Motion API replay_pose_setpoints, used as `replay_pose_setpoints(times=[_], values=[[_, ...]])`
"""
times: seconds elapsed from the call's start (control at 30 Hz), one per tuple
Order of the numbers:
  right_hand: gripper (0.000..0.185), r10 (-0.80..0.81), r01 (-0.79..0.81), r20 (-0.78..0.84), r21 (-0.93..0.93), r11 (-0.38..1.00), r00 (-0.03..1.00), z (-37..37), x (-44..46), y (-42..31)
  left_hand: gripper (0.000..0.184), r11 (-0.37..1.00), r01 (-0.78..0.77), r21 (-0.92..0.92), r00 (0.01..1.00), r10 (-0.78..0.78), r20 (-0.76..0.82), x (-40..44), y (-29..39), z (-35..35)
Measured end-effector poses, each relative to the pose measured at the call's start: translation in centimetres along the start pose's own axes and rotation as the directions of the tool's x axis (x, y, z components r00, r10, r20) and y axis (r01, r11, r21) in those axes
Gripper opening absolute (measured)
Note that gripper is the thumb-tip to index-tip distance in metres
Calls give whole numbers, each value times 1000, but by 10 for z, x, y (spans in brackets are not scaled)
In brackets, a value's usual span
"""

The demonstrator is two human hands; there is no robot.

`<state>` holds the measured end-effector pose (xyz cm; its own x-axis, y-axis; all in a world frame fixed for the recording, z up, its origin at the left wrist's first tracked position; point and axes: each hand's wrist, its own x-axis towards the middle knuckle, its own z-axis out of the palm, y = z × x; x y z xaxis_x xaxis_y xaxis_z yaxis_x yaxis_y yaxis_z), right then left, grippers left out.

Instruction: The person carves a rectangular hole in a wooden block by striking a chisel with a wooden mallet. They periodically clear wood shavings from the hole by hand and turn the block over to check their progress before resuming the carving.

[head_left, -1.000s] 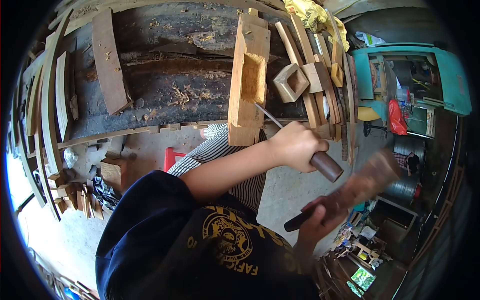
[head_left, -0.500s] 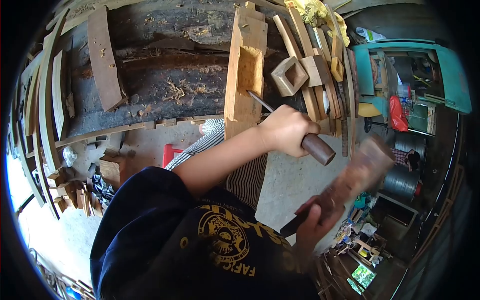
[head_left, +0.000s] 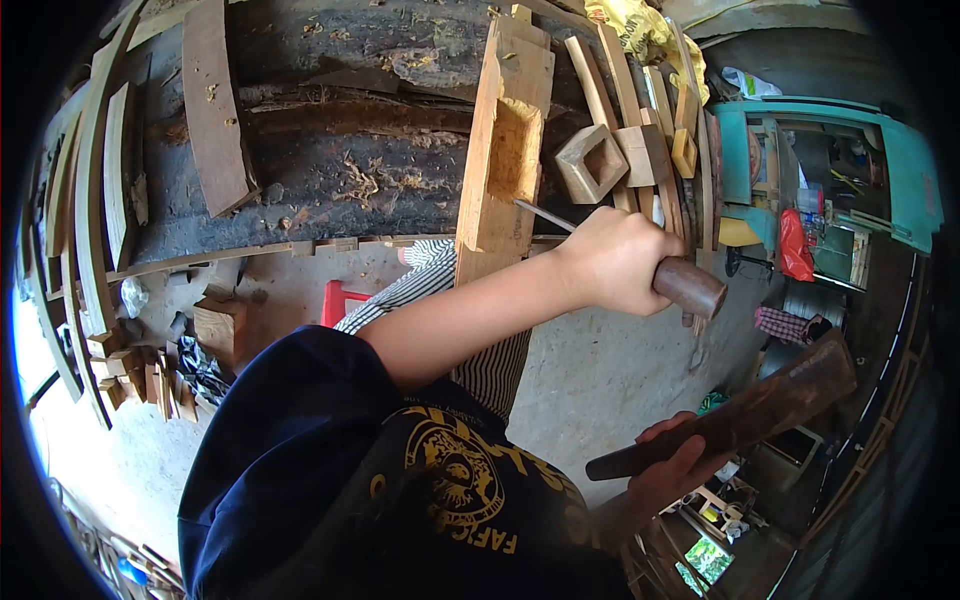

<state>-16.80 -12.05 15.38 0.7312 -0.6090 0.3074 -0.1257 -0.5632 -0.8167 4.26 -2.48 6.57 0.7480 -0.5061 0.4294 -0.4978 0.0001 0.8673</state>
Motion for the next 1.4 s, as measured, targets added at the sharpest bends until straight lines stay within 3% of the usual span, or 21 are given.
replay_pose_setpoints(times=[0.23,0.57,0.63,0.7,0.73,0.77,0.87,0.97,1.03,1.07,1.1,1.17,1.23,1.3,1.37,1.4], values=[[68,-76,80,-116,28,996,990,-3,21,-14,21,995,98,-14,995,-98,0,10,5,-7],[72,-100,101,-112,7,995,989,0,30,-22,17,990,139,0,985,-139,105,13,6,-1],[67,-59,83,-171,135,987,983,1,30,-17,17,992,123,-10,986,-121,113,11,6,1],[60,-77,75,30,67,995,997,0,26,7,17,995,101,-25,988,-97,121,9,5,4],[54,-11,2,130,70,998,991,14,24,10,17,995,103,1,987,-102,127,7,6,5],[49,-28,47,225,-77,996,974,28,22,6,17,994,102,28,986,-105,131,6,6,6],[44,3,17,265,-72,997,964,27,18,3,18,997,75,26,985,-79,156,1,2,10],[60,-86,78,58,127,989,995,12,13,-9,18,998,57,36,988,-62,143,-3,4,9],[66,-138,146,-117,66,987,983,13,10,-26,17,998,56,28,987,-60,150,-3,3,10],[60,-171,177,-46,224,958,984,6,10,-18,17,998,50,25,987,-53,149,-4,2,8],[60,-172,178,-47,227,958,984,-1,4,7,17,999,41,25,988,-44,146,-4,2,6],[42,-170,207,141,-319,925,975,-12,-8,60,17,998,53,29,983,-57,174,-7,-1,2],[43,91,-60,168,-181,982,982,47,-13,4,17,997,62,34,976,-68,205,-11,-4,5],[53,99,-78,224,-102,992,969,32,-9,11,17,997,18,77,984,-31,173,-14,-8,10],[51,-56,60,117,-31,998,991,23,-7,4,16,995,-2,104,985,-16,170,-21,-8,12],[48,-45,40,63,89,995,997,15,-11,4,16,994,-44,102,986,26,167,-24,-11,14]])
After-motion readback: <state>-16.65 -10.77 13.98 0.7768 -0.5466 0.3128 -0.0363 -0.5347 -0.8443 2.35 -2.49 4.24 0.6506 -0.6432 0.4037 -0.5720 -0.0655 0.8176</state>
